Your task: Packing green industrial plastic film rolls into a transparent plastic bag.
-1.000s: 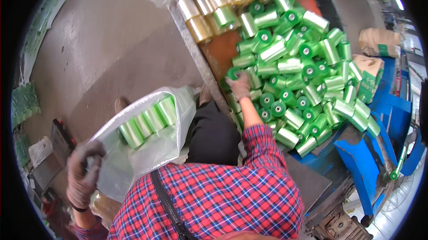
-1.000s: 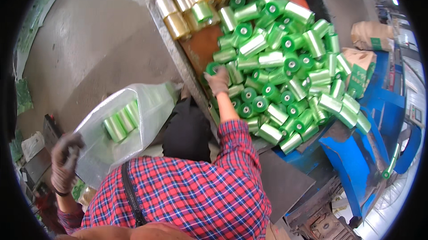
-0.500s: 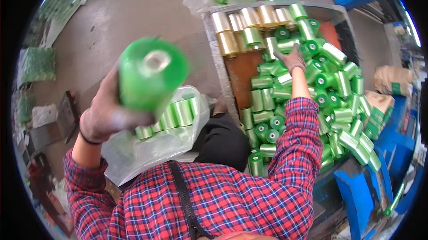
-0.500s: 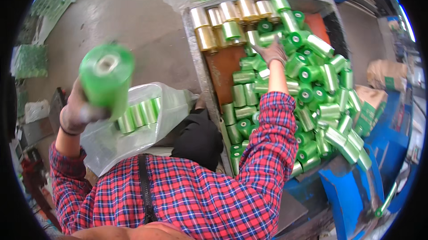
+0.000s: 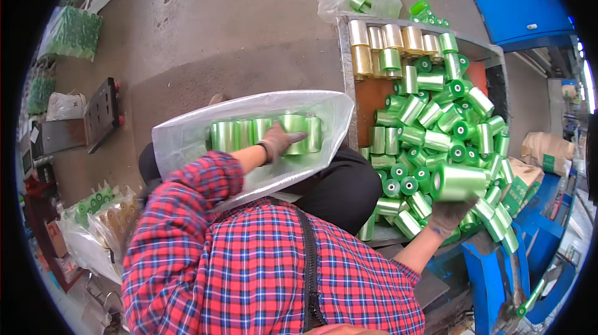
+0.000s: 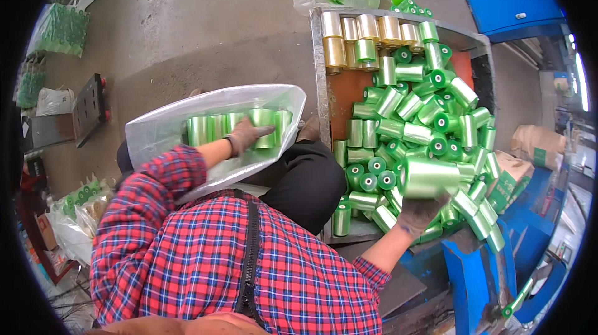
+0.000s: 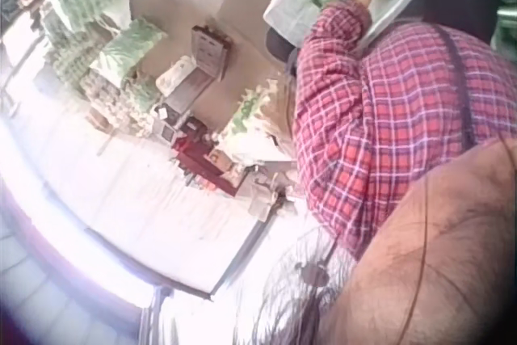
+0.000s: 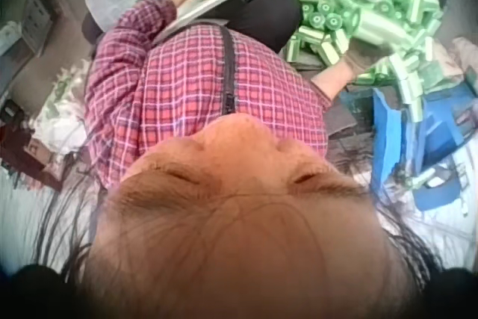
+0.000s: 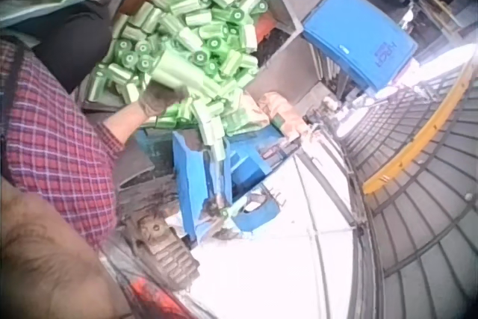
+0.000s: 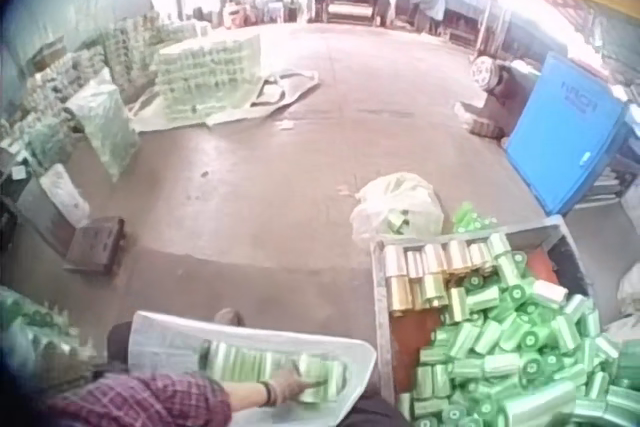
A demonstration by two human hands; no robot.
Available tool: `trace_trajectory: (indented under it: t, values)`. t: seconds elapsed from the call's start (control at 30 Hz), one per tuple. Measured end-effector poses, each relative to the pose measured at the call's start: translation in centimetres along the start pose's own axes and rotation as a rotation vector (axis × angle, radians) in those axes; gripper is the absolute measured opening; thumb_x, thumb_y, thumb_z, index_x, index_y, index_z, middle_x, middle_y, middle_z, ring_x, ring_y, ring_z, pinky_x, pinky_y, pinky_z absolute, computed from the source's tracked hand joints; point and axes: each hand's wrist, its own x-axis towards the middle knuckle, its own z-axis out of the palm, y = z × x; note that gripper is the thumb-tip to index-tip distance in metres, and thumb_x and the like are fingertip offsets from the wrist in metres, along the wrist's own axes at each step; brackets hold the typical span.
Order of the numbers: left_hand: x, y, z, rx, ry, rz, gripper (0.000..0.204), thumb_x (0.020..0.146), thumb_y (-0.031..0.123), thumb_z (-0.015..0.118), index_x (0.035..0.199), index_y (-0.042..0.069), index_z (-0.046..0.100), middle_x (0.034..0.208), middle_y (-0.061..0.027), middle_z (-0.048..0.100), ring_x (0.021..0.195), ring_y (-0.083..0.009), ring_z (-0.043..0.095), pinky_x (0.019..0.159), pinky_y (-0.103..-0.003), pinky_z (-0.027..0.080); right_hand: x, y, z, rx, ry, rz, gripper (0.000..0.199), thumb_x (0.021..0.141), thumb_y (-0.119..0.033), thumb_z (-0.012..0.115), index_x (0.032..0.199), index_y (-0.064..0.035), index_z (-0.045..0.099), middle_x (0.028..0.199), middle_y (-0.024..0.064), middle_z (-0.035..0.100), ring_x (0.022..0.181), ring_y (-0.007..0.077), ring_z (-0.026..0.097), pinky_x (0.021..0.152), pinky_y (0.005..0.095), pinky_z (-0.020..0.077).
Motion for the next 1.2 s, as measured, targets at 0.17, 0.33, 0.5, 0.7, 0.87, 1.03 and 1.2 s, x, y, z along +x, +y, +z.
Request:
trace_trajectory:
  t: [0.17,0.33,0.5,0.7,0.87,1.03,1.2]
  values:
    - [0.4,0.0,3.3,0.026,0.176,0.025,0.090,0.066,0.055,0.067,0.123,-0.008,0.036,0.122,-0.0297,0.043,0.114,-0.0359,0.046,0.094,-0.037,0.040,-7.3,1.8,12.2,0.277,-0.533,0.462,0.093,0.071,-0.055,0.065,0.136,-0.0040,0.021,0.121,0.0149,0.043,0.096,0.0259,0.048,0.080,0.0408,0.0432]
    - [-4.6,-4.8,3.1,0.671,-0.271,0.582,0.044,0.081,0.035,0.050,0.106,-0.001,0.058,0.107,-0.0200,0.058,0.101,-0.0318,0.056,0.087,-0.038,0.044,-13.1,14.4,22.8,-0.758,-0.593,0.975,0.061,0.083,-0.046,0.052,0.114,0.0065,0.050,0.102,0.0144,0.059,0.088,0.0215,0.059,0.081,0.0274,0.0446]
    - [-10.2,-6.0,2.0,0.694,-0.427,0.439,0.045,0.083,0.040,0.042,0.115,0.012,0.058,0.121,-0.0097,0.054,0.111,-0.0277,0.052,0.092,-0.039,0.041,-12.6,36.3,16.4,-1.731,-0.668,0.538,0.103,0.070,-0.064,0.056,0.132,0.0104,0.020,0.121,0.0320,0.045,0.115,0.0366,0.046,0.094,0.0323,0.0377]
    - [-10.3,-5.4,0.8,0.749,-0.298,0.785,0.031,0.078,0.039,0.051,0.090,0.013,0.065,0.094,-0.0153,0.063,0.082,-0.0327,0.061,0.069,-0.042,0.048,-3.5,44.9,9.3,-2.077,-1.291,0.393,0.062,0.088,-0.042,0.042,0.135,-0.0055,0.026,0.129,0.0190,0.043,0.116,0.0378,0.045,0.094,0.0399,0.0390]
    - [-10.2,-6.0,-2.9,0.555,-0.360,0.811,0.031,0.075,0.029,0.057,0.095,0.006,0.061,0.095,-0.0192,0.061,0.091,-0.0341,0.059,0.078,-0.040,0.046,-5.4,19.5,25.7,-1.488,-1.292,0.425,0.034,0.092,-0.016,0.034,0.120,-0.0068,0.052,0.093,0.0117,0.064,0.079,0.0244,0.063,0.071,0.0342,0.0510]
    - [-10.1,-5.3,-5.6,0.565,-0.449,0.734,0.034,0.077,0.029,0.057,0.101,0.005,0.060,0.095,-0.0197,0.061,0.091,-0.0346,0.058,0.080,-0.040,0.045,16.5,13.4,9.4,-1.510,0.003,-0.410,0.058,0.071,-0.034,0.067,0.110,0.0063,0.053,0.112,0.0240,0.055,0.096,0.0318,0.057,0.085,0.0361,0.0438]
    - [-11.9,5.4,-12.2,0.129,-0.553,0.425,0.030,0.083,0.014,0.051,0.108,0.000,0.059,0.092,-0.0165,0.064,0.075,-0.0222,0.064,0.074,-0.030,0.050,23.7,18.3,-6.4,-1.593,0.319,-0.078,0.099,0.055,-0.039,0.078,0.131,0.0043,0.031,0.127,0.0270,0.042,0.117,0.0356,0.043,0.099,0.0363,0.0338]
